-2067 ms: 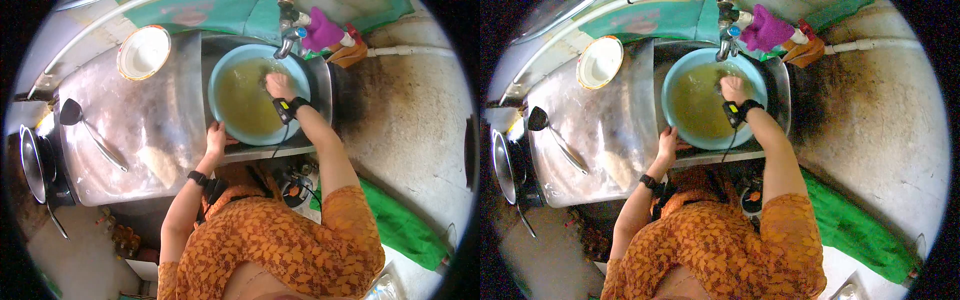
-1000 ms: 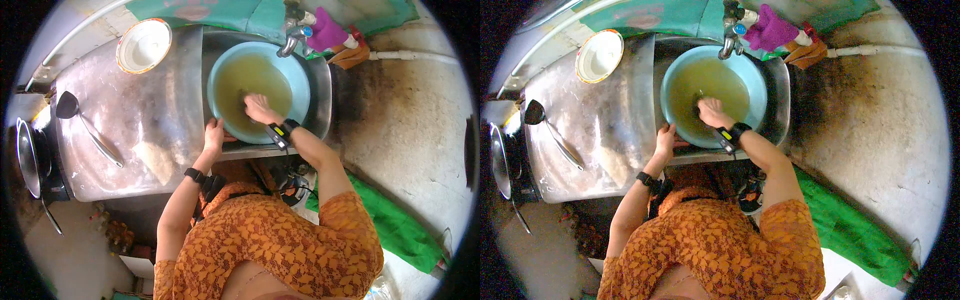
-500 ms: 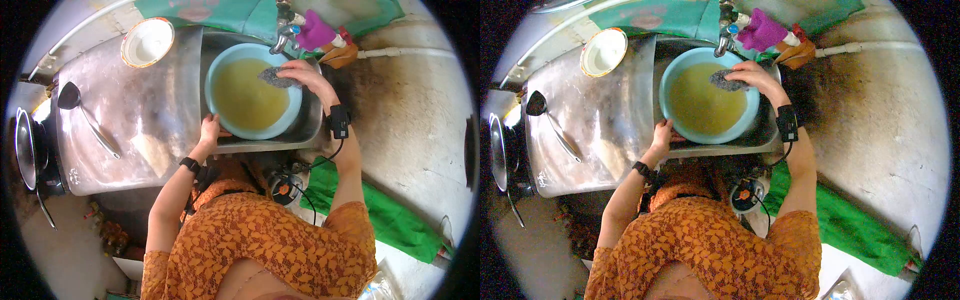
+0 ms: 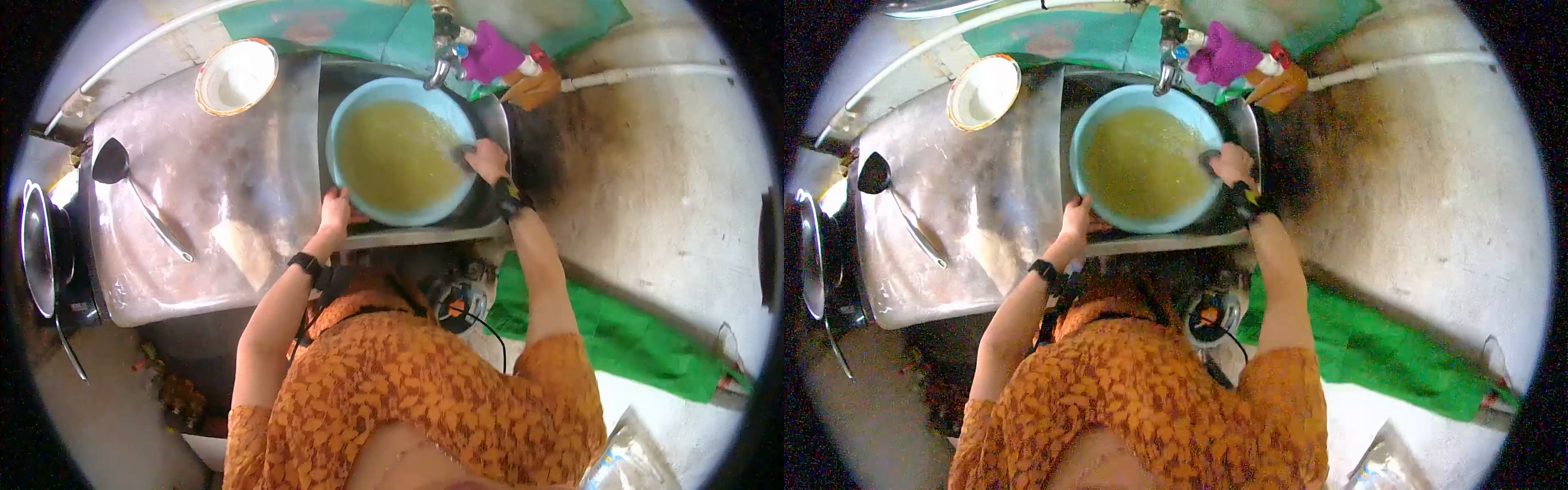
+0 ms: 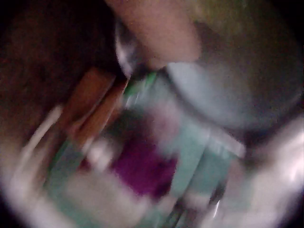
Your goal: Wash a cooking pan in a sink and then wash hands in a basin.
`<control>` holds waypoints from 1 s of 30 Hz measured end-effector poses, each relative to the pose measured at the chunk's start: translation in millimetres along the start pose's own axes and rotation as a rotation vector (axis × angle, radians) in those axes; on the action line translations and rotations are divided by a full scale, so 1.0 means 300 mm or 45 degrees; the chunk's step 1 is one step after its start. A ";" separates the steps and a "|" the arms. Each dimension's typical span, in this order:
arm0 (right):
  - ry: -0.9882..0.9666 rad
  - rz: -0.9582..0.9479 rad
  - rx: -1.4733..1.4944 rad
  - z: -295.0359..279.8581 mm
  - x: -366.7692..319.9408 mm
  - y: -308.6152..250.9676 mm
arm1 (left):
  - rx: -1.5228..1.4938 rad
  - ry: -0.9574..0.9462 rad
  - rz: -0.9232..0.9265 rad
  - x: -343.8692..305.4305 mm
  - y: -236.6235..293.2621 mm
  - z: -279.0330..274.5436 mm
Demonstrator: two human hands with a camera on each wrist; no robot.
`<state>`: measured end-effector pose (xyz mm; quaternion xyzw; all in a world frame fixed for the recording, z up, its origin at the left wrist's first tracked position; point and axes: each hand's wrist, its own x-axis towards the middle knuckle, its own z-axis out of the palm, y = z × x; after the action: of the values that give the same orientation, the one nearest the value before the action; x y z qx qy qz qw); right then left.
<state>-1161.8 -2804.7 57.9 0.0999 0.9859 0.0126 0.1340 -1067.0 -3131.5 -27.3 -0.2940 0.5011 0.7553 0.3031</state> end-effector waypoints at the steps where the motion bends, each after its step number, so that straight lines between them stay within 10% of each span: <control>1: 0.033 0.059 0.148 0.031 -0.085 0.002 | 0.037 0.007 -0.008 0.010 0.001 -0.013; 4: 0.112 -0.398 0.722 -0.202 -0.053 -0.109 | 0.115 -0.081 -0.057 0.012 0.024 -0.015; 7: 0.038 -0.339 1.210 -0.349 -0.069 -0.171 | 0.060 -0.039 -0.045 -0.005 0.030 -0.008; 12: 0.140 -0.009 0.333 0.050 -0.055 0.133 | 0.061 -0.014 -0.027 -0.045 0.030 -0.006; 17: -0.092 -0.234 1.307 -0.383 -0.141 -0.196 | -0.017 -0.027 0.029 -0.004 0.020 -0.004; 20: -0.176 -0.068 0.983 -0.083 -0.079 0.003 | -0.014 -0.022 0.031 -0.017 0.030 0.000; 22: 0.250 -0.148 0.223 0.042 -0.127 0.052 | -0.008 0.008 0.023 0.029 -0.008 -0.006; 30: -0.220 -0.525 1.733 -0.182 -0.172 -0.672 | -0.003 0.009 0.084 -0.014 0.020 -0.003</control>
<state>-1166.6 -3012.3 113.8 -0.0263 0.7596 -0.6388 0.1191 -1068.5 -3134.8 -21.0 -0.2804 0.5107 0.7646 0.2757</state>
